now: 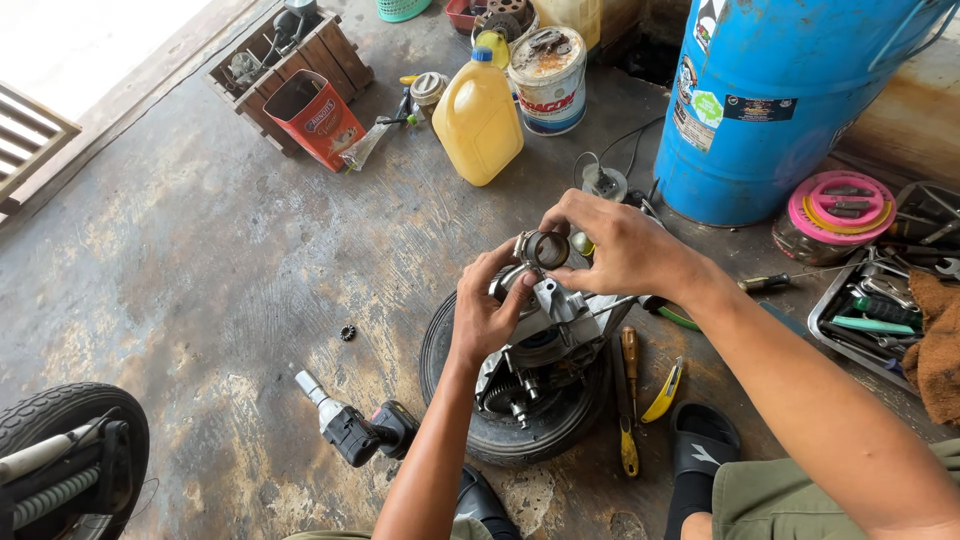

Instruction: The recorder is repairing or assembling a motorcycle engine casing component attached to a wheel using manual tools.

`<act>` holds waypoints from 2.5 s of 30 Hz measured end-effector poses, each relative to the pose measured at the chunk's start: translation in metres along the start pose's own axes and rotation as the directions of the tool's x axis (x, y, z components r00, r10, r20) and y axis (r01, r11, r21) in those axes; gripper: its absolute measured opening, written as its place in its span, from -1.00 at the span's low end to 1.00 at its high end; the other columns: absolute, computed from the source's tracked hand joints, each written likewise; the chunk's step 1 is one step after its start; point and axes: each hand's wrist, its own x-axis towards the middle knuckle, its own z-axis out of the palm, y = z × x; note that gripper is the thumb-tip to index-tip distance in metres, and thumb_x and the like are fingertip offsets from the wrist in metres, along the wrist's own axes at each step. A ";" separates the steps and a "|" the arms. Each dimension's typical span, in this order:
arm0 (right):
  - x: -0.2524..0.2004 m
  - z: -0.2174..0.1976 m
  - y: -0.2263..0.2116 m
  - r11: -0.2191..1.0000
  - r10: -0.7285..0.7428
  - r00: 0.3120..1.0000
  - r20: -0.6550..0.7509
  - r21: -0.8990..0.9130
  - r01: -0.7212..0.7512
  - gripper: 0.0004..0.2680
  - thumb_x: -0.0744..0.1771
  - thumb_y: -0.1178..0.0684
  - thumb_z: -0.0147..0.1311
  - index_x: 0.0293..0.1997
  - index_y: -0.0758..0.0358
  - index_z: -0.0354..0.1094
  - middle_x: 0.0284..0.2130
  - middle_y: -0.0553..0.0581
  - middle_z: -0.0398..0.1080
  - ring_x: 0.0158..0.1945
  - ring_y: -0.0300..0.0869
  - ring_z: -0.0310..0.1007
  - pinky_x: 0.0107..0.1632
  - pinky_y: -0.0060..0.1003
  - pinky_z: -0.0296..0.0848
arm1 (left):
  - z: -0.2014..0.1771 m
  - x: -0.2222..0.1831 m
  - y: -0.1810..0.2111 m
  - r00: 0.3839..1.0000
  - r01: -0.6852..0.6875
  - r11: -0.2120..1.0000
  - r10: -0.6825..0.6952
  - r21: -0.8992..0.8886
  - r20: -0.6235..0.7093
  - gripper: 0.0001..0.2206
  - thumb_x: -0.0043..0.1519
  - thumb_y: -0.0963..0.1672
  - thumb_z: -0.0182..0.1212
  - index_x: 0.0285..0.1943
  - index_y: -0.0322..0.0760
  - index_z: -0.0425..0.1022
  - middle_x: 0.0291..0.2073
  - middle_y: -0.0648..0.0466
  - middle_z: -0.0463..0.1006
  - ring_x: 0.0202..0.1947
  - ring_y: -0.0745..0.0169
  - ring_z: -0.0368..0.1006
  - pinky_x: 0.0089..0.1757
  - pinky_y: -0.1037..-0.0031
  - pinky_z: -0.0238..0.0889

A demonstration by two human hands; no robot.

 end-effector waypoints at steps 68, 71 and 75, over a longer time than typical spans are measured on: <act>-0.039 0.001 0.015 0.846 0.420 0.907 0.037 0.344 -0.407 -0.71 0.24 0.13 0.18 0.08 0.15 0.46 -0.17 0.17 0.65 -0.01 0.06 0.62 0.11 -0.03 0.49 | 0.003 0.006 0.006 0.988 0.145 0.989 -0.144 -0.007 0.064 -0.70 0.29 -0.02 0.21 0.09 -0.27 0.53 -0.17 -0.06 0.61 -0.21 0.07 0.54 -0.08 0.25 0.38; -0.036 0.022 0.026 0.825 0.368 0.930 0.013 0.456 -0.333 -0.69 0.23 0.13 0.22 0.10 0.18 0.47 -0.16 0.18 0.63 0.02 0.03 0.61 0.12 -0.05 0.48 | 0.001 0.014 0.015 0.985 0.142 0.989 -0.145 0.044 0.095 -0.66 0.31 0.01 0.14 0.12 -0.28 0.52 -0.12 -0.06 0.59 -0.19 0.05 0.52 -0.07 0.25 0.37; -0.038 0.031 0.038 0.746 0.273 0.940 0.203 0.572 -0.340 -0.51 0.18 0.09 0.34 0.24 0.23 0.36 -0.01 0.27 0.58 0.15 0.12 0.52 0.20 0.03 0.41 | 0.004 0.011 0.010 0.976 0.162 0.984 -0.171 0.074 0.134 -0.61 0.34 0.03 0.05 0.13 -0.33 0.50 -0.04 -0.11 0.57 -0.13 0.02 0.51 -0.04 0.18 0.35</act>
